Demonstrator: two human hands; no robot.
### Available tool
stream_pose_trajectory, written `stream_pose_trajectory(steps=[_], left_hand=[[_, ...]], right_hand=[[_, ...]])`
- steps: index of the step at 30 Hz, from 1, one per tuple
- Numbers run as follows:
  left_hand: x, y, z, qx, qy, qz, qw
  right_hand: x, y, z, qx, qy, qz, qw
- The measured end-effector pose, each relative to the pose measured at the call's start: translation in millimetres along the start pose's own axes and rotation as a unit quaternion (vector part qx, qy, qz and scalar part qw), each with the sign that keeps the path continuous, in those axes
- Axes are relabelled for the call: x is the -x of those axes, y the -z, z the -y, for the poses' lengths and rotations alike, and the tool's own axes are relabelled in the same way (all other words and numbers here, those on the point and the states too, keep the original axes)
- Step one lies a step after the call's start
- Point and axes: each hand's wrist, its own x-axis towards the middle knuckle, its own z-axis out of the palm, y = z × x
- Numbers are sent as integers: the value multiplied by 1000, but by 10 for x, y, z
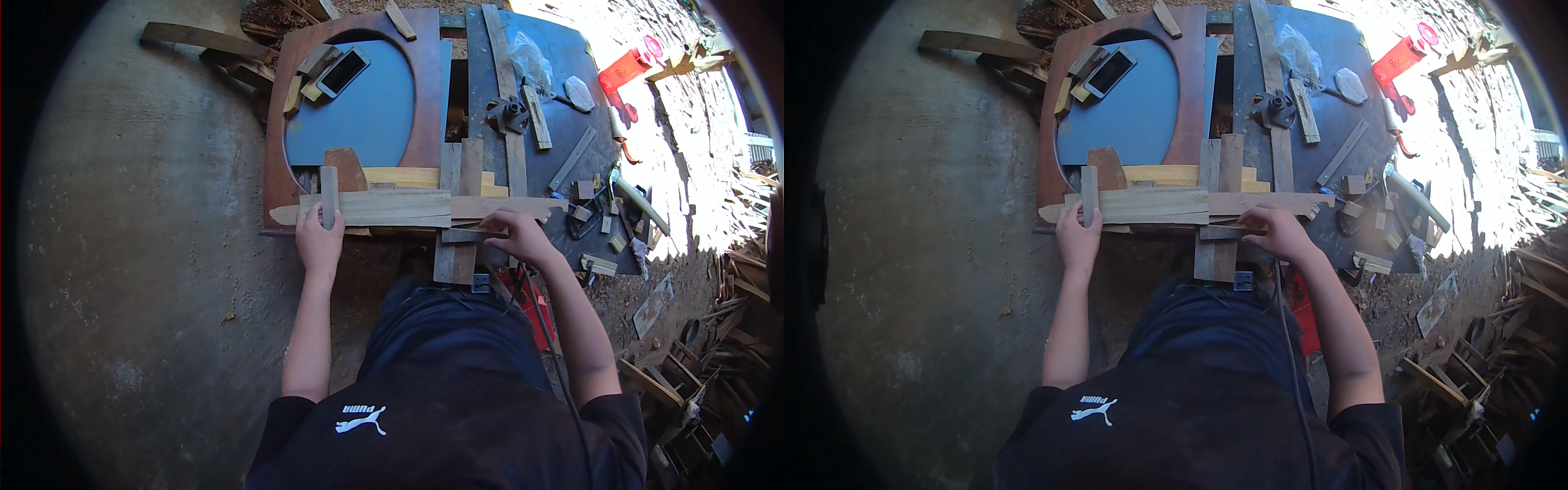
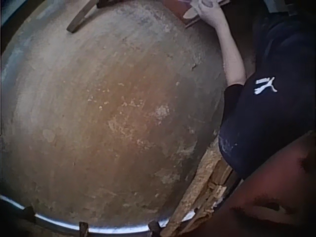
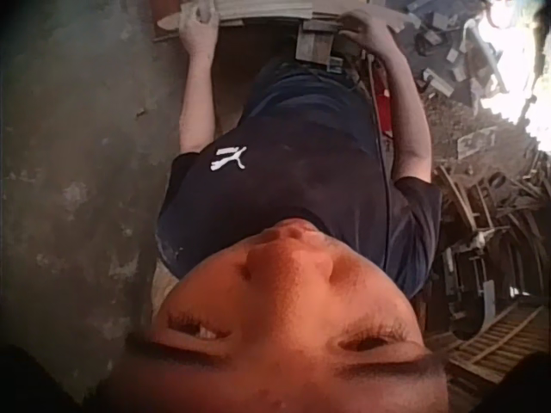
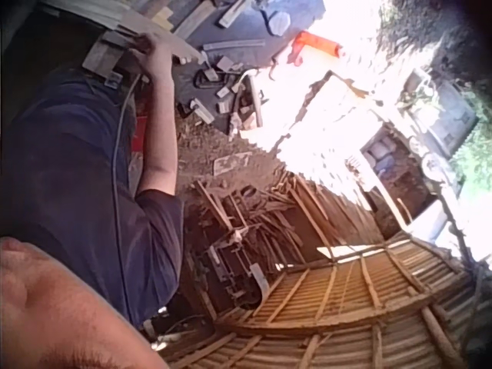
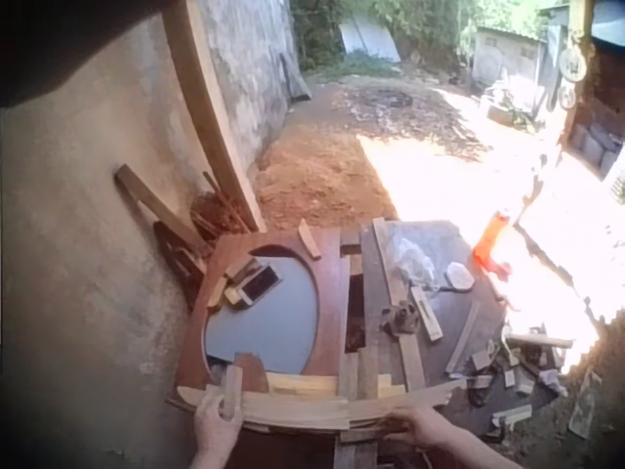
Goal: The recorder is working on a woodworking project, involving carving and assembling wood pieces.
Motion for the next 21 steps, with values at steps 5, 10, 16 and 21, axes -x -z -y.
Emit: stream_pose_trajectory(steps=[5,10,16,21], left_hand=[[-108,-235,293,-55,-11,0,998],[-48,-252,238,-42,-10,-4,999],[-60,-206,261,5,-1,14,1000],[-48,-246,326,16,-22,0,1000]], right_hand=[[-105,-40,40,247,100,61,962],[-84,-191,-157,310,129,57,940],[-208,13,156,142,111,151,972],[-685,-194,909,-29,39,148,988]])
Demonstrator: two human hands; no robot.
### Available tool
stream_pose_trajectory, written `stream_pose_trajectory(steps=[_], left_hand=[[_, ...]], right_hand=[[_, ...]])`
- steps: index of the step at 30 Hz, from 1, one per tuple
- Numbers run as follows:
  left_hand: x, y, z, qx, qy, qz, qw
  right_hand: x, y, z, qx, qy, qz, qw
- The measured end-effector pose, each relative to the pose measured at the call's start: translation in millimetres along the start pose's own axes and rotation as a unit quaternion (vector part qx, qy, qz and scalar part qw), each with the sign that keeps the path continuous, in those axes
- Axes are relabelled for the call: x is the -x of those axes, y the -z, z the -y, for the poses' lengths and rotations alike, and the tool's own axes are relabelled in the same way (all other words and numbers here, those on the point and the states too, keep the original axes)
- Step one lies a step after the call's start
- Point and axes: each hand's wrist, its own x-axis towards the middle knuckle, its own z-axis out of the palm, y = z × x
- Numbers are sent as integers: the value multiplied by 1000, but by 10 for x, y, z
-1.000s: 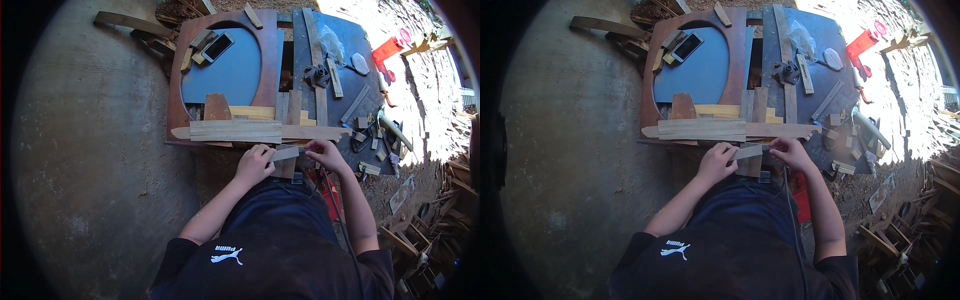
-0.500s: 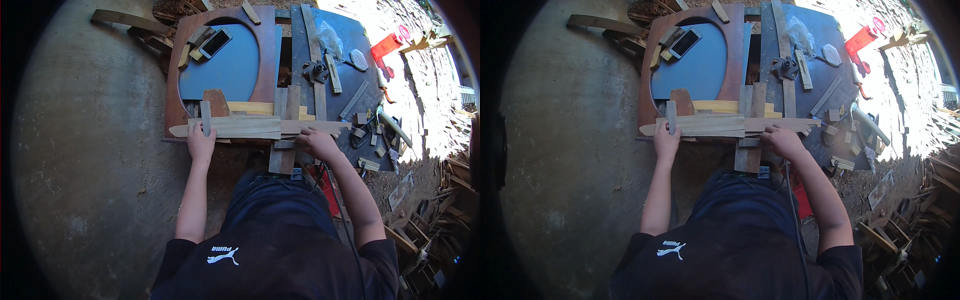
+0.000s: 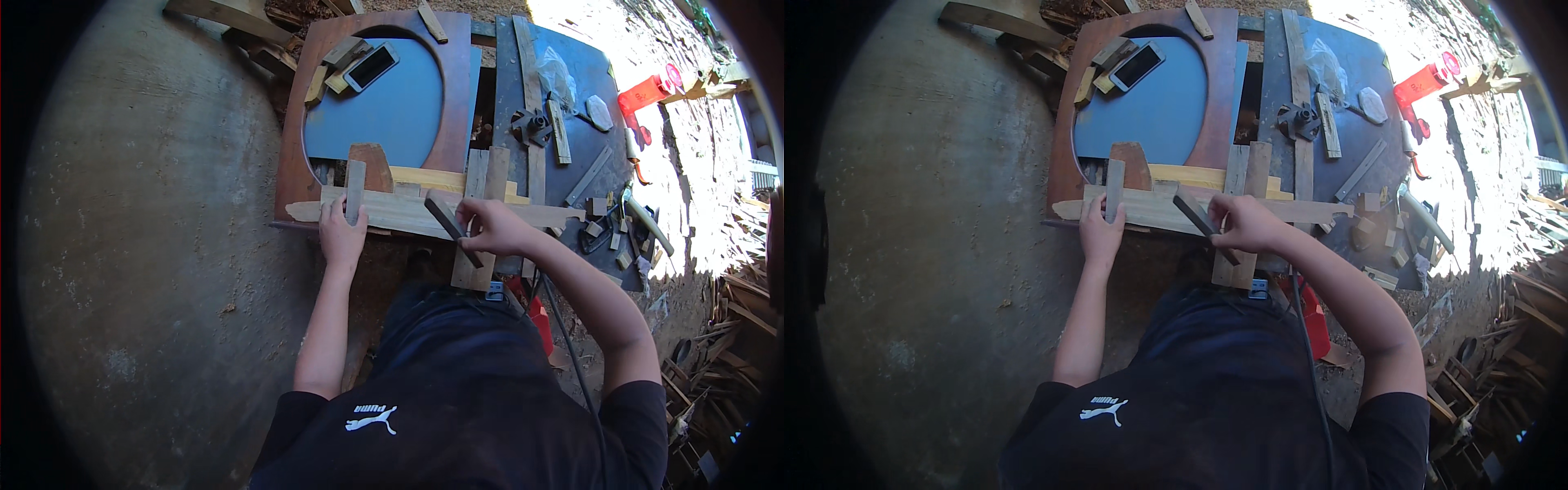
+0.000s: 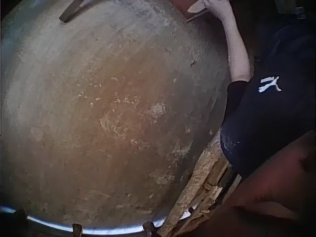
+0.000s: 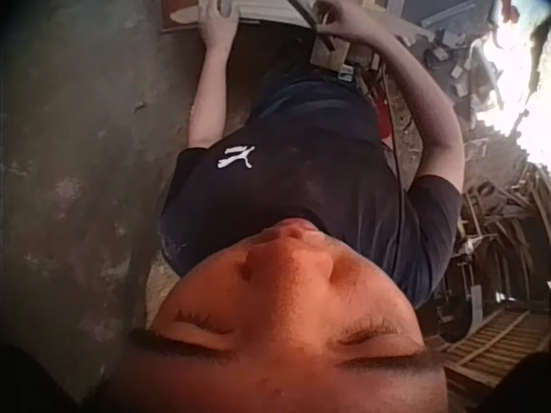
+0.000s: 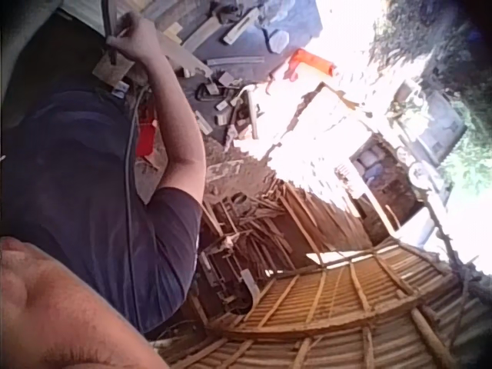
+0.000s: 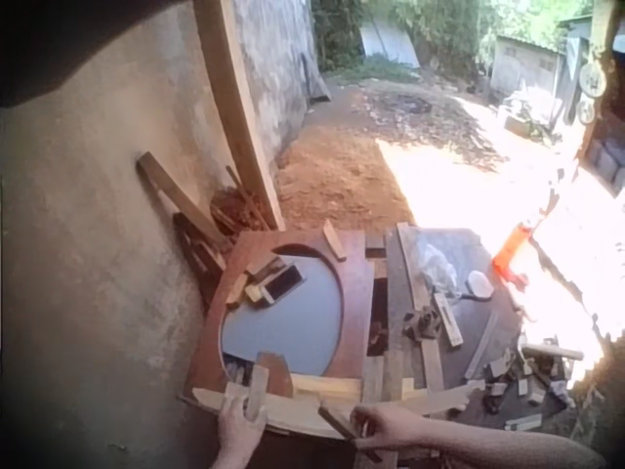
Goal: The recorder is working on a woodworking project, involving carving and assembling wood pieces.
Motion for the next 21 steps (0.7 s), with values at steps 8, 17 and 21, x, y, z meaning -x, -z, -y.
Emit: stream_pose_trajectory(steps=[8,17,21], left_hand=[[85,94,-92,70,51,42,995],[153,69,-46,77,13,24,997],[149,119,-68,44,15,36,998]], right_hand=[[-1092,-755,367,-3,-183,3,983],[-1161,-1068,224,-13,-4,-36,999],[-847,-528,330,-133,-76,71,986]])
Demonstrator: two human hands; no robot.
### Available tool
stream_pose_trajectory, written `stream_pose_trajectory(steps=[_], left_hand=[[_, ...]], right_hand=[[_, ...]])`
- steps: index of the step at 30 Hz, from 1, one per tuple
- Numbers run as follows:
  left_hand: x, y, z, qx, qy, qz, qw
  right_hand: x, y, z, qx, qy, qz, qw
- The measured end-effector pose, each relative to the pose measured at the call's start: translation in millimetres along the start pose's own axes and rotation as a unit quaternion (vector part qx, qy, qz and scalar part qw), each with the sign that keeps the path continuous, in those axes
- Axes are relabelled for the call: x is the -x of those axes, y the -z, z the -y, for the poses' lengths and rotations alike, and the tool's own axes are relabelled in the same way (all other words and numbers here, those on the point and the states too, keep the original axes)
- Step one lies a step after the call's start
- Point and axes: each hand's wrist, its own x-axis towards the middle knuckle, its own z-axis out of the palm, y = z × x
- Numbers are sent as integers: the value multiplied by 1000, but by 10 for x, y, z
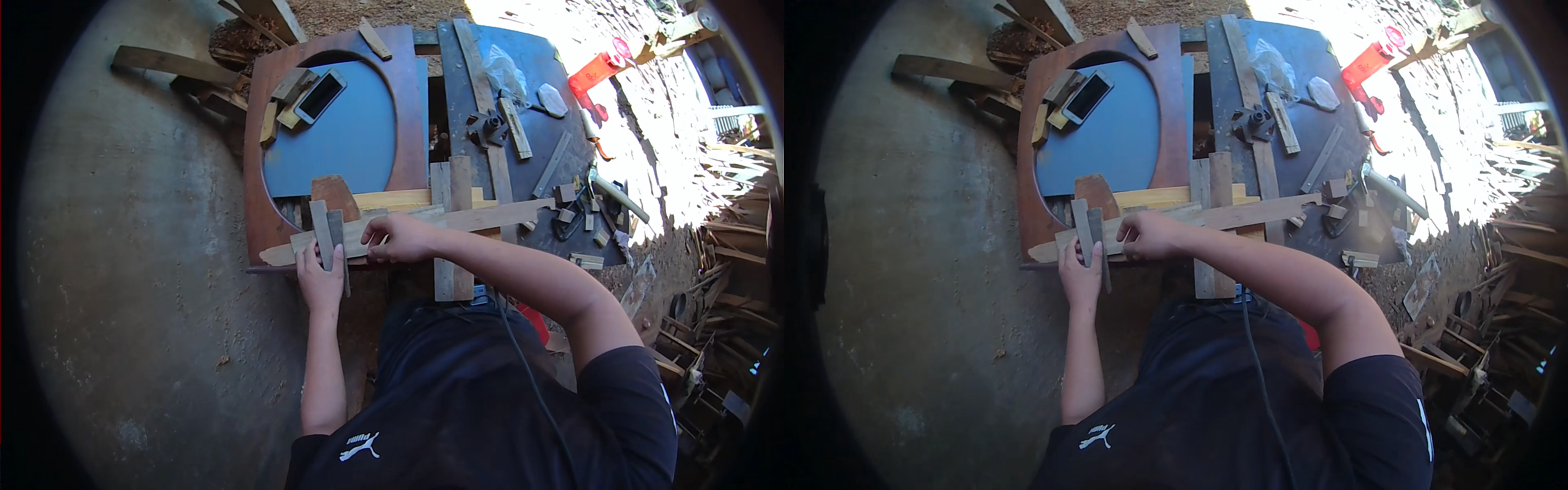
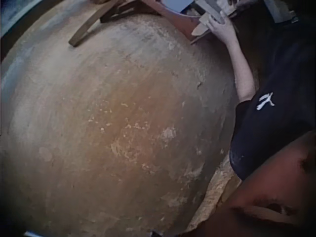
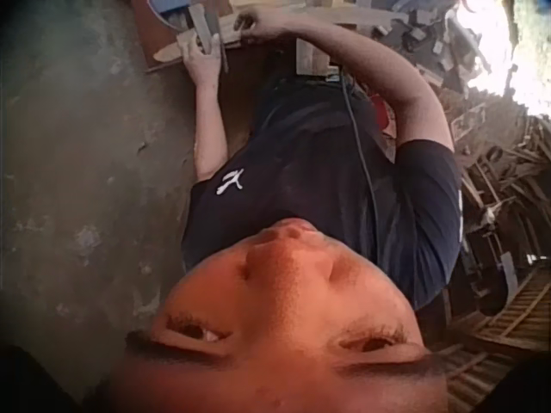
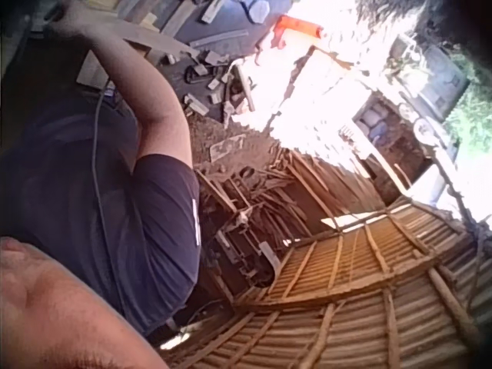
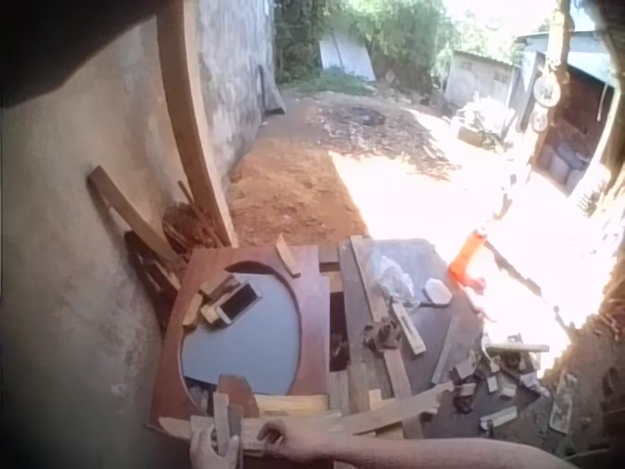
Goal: The recorder is working on a woodworking project, involving carving and assembling wood pieces.
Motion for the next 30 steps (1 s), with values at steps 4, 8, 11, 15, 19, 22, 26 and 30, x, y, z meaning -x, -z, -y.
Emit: stream_pose_trajectory(steps=[4,8,11,15,19,22,26,30], left_hand=[[-46,-18,54,-7,-3,7,1000],[-68,6,106,0,-14,17,1000],[-114,-18,114,-3,-15,26,1000],[-148,-19,67,-51,-38,11,998],[-134,20,-1,-82,-25,24,996],[5,98,-81,-101,-17,3,995],[191,205,-159,-119,-30,-6,992],[468,268,-235,-116,-4,-14,993]], right_hand=[[490,641,-278,-10,-8,-156,988],[1024,1152,-877,18,-59,-359,931],[1377,1351,-1413,42,-91,-462,881],[1616,1442,-1783,26,-100,-529,842],[1457,1804,-1955,104,-102,-512,847],[1155,2076,-1948,186,-110,-507,834],[765,2392,-2038,220,-189,-502,815],[594,2418,-2128,247,-235,-494,800]])
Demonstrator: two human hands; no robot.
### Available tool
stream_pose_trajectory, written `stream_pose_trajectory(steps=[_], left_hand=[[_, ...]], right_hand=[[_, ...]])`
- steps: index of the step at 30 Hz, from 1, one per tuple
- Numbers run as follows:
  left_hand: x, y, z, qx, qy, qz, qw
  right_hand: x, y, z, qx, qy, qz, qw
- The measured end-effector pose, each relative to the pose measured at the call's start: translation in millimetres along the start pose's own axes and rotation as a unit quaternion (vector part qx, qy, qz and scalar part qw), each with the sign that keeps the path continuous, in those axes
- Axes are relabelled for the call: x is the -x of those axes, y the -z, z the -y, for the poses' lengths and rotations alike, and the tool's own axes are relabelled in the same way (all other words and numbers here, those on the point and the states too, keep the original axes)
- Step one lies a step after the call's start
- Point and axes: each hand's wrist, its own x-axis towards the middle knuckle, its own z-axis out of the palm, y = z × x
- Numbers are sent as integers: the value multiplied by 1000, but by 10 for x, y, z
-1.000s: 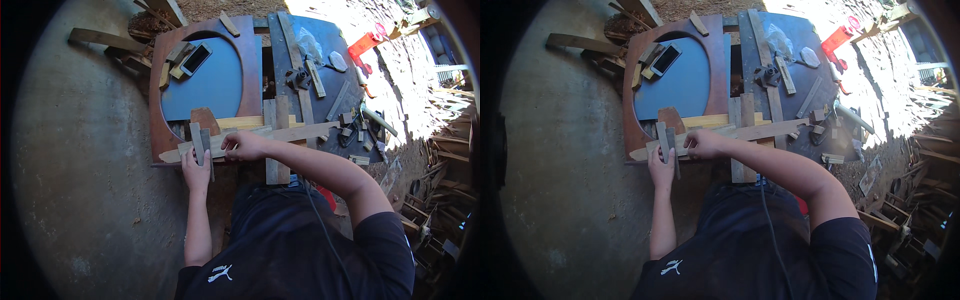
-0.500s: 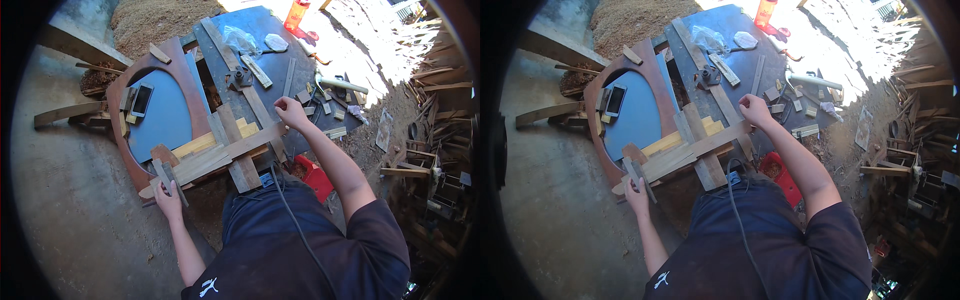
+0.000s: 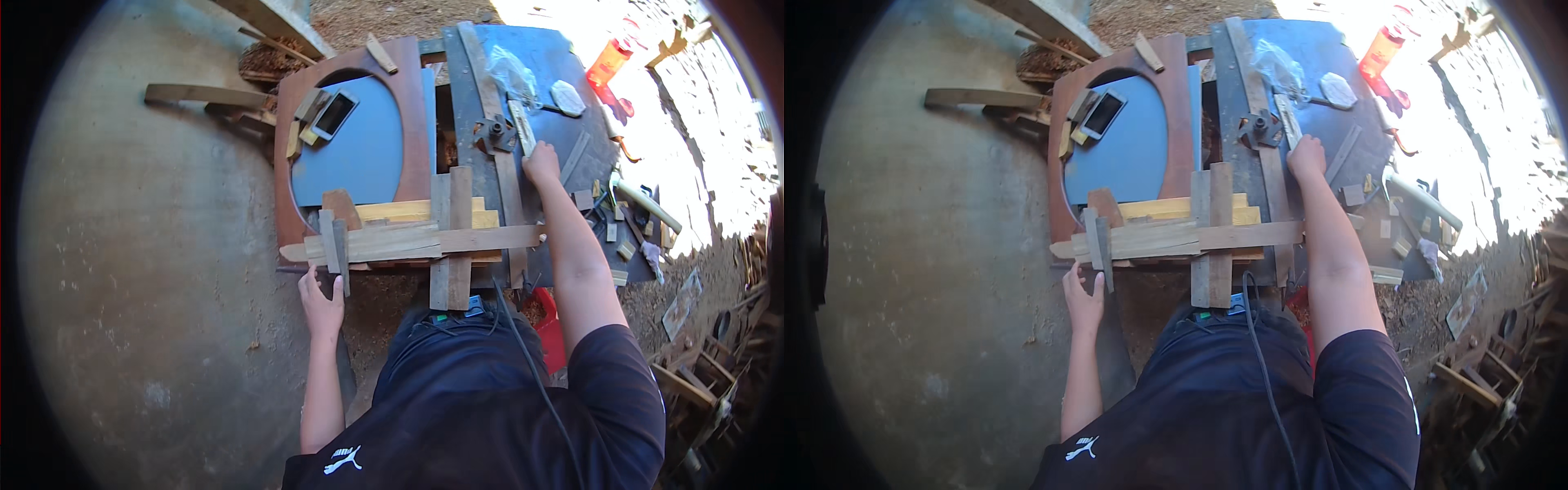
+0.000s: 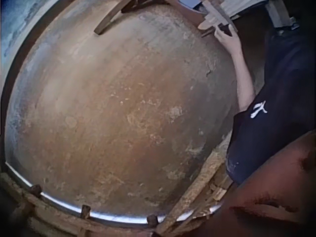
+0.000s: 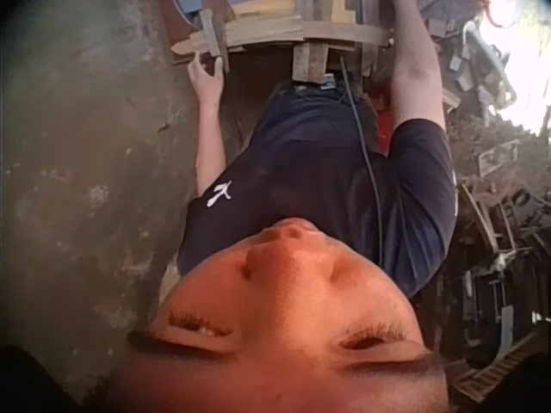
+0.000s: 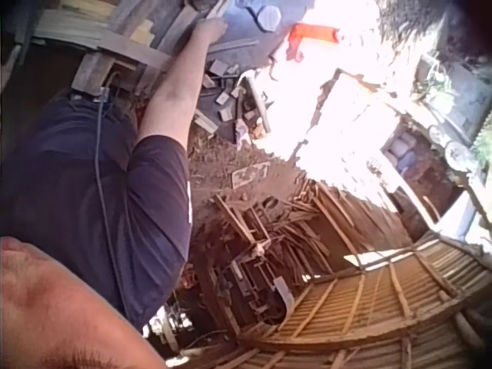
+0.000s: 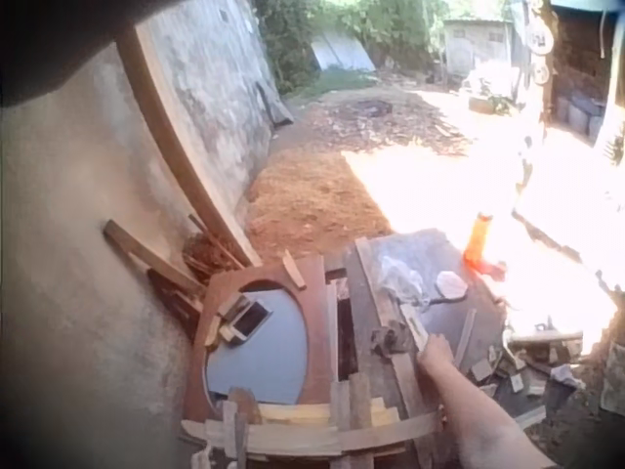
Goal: The recorder is working on a woodworking project, involving carving and assembling wood pieces.
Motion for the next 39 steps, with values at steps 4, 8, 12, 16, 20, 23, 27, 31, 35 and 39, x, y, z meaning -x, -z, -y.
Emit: stream_pose_trajectory(steps=[4,8,12,16,20,23,27,31,35,39], left_hand=[[218,16,-13,6,25,0,1000],[256,-30,-209,55,21,-2,998],[183,-5,-762,159,-30,49,986],[159,-106,-1275,384,-11,185,905],[135,-210,-1563,566,42,199,799],[75,-234,-1425,547,68,171,817],[-108,-19,-865,512,108,176,834],[-496,116,65,299,140,77,941],[-756,74,721,230,190,28,954],[-814,-113,500,231,157,38,960]], right_hand=[[-6,145,6,-181,-98,76,976],[394,409,-51,-438,-129,142,878],[1178,798,244,-539,-24,183,822],[1764,1112,701,-497,91,374,778],[2262,1146,1058,-331,294,364,820],[2346,1152,1220,-320,328,379,804],[2134,912,1107,-303,323,398,804],[2008,724,931,2,350,138,926],[2087,622,985,53,348,247,903],[2075,319,926,31,399,218,890]])
